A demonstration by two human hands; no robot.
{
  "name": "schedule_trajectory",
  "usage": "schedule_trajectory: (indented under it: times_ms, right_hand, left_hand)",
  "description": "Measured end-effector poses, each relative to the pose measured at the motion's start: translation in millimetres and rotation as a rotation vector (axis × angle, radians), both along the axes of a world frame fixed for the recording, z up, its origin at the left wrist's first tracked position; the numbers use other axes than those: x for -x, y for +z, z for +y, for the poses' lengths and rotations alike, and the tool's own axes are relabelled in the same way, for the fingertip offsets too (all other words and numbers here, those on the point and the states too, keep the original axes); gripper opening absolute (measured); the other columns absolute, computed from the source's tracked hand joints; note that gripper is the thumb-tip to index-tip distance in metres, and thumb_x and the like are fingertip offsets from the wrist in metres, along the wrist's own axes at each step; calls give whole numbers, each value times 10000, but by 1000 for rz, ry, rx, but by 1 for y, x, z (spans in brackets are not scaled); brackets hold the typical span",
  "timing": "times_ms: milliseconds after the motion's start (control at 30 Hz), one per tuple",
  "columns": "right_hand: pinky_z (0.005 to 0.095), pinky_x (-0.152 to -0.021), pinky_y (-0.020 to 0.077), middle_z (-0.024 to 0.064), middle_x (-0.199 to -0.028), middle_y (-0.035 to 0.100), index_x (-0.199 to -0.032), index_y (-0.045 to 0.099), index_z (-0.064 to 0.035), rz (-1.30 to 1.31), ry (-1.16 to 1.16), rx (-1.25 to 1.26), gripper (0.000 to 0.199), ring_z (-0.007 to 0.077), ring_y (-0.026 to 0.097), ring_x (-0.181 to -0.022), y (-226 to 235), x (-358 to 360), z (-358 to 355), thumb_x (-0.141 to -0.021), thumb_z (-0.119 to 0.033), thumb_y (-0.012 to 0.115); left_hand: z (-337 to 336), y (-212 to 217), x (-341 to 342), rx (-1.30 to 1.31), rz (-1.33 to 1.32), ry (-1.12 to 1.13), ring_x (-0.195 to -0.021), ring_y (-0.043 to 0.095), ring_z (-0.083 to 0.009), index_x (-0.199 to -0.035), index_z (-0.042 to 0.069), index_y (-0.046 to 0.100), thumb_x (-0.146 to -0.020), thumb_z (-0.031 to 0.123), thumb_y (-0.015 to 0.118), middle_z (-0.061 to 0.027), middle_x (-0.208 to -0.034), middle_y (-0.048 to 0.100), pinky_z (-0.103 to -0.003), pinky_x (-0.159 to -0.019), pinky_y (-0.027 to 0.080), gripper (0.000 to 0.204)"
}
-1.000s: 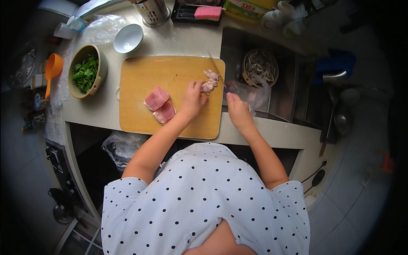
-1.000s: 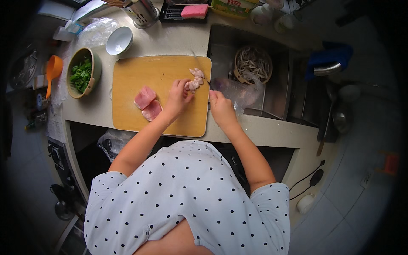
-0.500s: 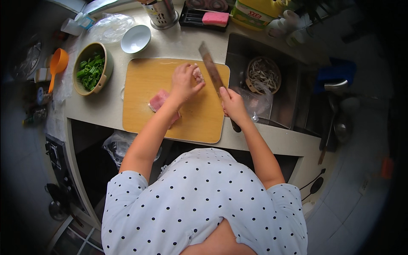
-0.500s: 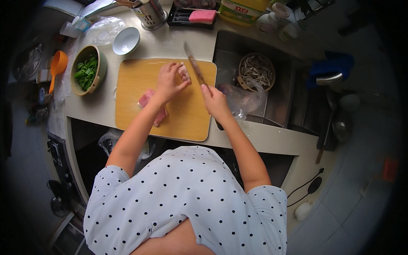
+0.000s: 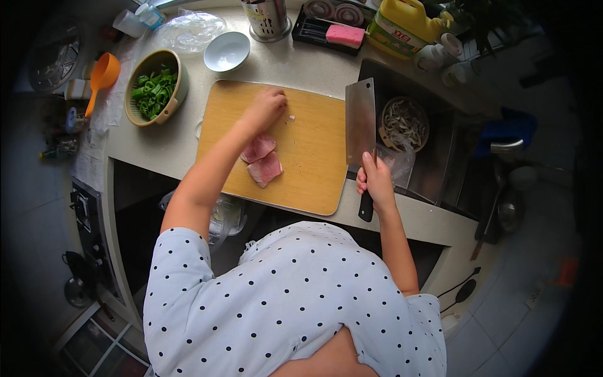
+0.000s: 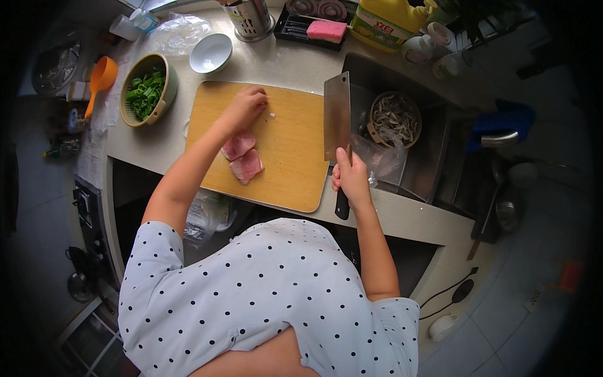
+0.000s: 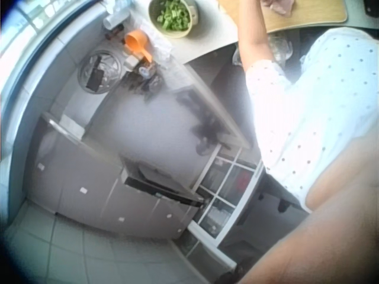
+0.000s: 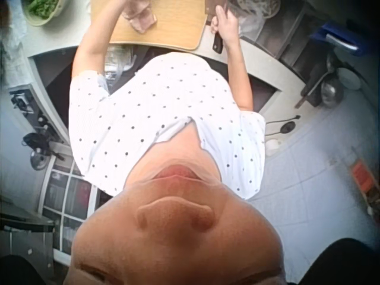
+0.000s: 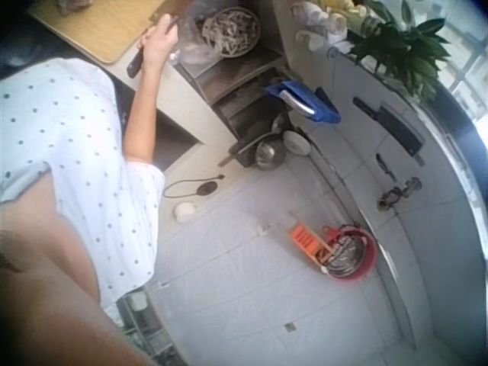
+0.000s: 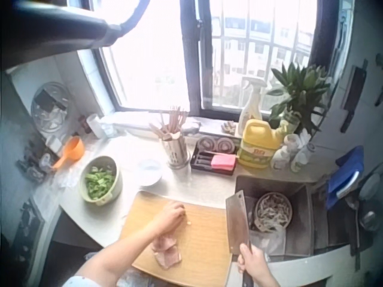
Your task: The person unpacks raw pork from a plastic bag and places it on a wooden cutting board. Using a cleaver, they slice the meat into smaller pieces and strips, occasionally moving the cut pieces aside to clear space. The person continues cutting until a pile of sliced meat is formed on the board.
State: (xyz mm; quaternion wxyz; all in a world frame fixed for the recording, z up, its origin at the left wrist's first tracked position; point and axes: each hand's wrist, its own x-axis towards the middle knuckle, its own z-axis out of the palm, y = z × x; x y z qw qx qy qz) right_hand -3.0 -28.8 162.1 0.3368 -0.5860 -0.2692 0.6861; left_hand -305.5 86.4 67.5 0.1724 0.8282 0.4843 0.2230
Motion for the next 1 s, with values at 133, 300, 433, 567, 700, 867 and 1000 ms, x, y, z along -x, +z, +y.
schedule_trajectory:
  times_ms: [133, 300, 433, 567, 700, 867, 1000]
  right_hand:
    - [221, -384, 346, -18, -559, 415, -852, 465, -65, -20, 139, -29, 178, 56, 390, -416, 6, 5, -4, -945, -208, 513]
    - [268, -422, 405, 27, -598, 514, -1041, 552, 3, -457, 290, -225, 214, 94, 465, -443, -14, 11, -12, -899, -156, 537]
    - [403, -806, 492, 252, -940, 642, -1143, 536, 44, -629, 406, -172, 334, 394, 628, -906, -11, 20, -12, -844, -103, 544]
    - [430, -821, 493, 270, -994, 628, -1159, 524, 35, -731, 445, -398, 337, 415, 605, -964, -29, 25, -22, -847, -92, 528]
    - [457, -819, 491, 277, -1016, 619, -1192, 480, 20, -769, 510, -371, 358, 427, 599, -967, -30, 31, -21, -847, -70, 517]
    - [474, -811, 489, 282, -1034, 612, -1195, 441, 9, -766, 543, -343, 360, 440, 590, -967, -33, 32, -24, -852, -65, 519]
    - [473, -824, 485, 286, -1062, 602, -1194, 436, 9, -743, 512, -353, 359, 440, 583, -989, -38, 28, -23, -856, -74, 524]
  left_hand:
    - [-9, -1, 52, -87, 35, 95, -963, 550, -306, -810, 29, 643, -722, 57, 662, -97, -968, 614, -385, -840, 466, 94]
    - [-30, 1, 81, -63, 36, 232, -980, 552, -316, -848, 30, 650, -736, 45, 675, -120, -993, 614, -389, -846, 462, 116]
    - [-43, 9, 65, -143, 48, 295, -983, 557, -303, -853, 28, 653, -733, 52, 678, -125, -987, 613, -387, -853, 463, 125]
    - [-39, 7, -4, 83, -187, -49, -979, 558, -295, -864, 37, 655, -723, 72, 676, -122, -991, 610, -375, -849, 467, 147]
    - [-27, 1, -33, 35, 23, -1, -901, 558, -322, -799, 33, 631, -724, 87, 628, -123, -902, 602, -393, -802, 468, 92]
    - [-17, 13, 31, 74, 295, 316, -904, 570, -312, -811, 37, 649, -722, 112, 636, -118, -900, 625, -431, -825, 460, 117]
    - [-29, 27, 77, -6, 99, 394, -1019, 536, -325, -969, 56, 656, -694, 136, 680, -135, -1059, 588, -430, -908, 440, 288]
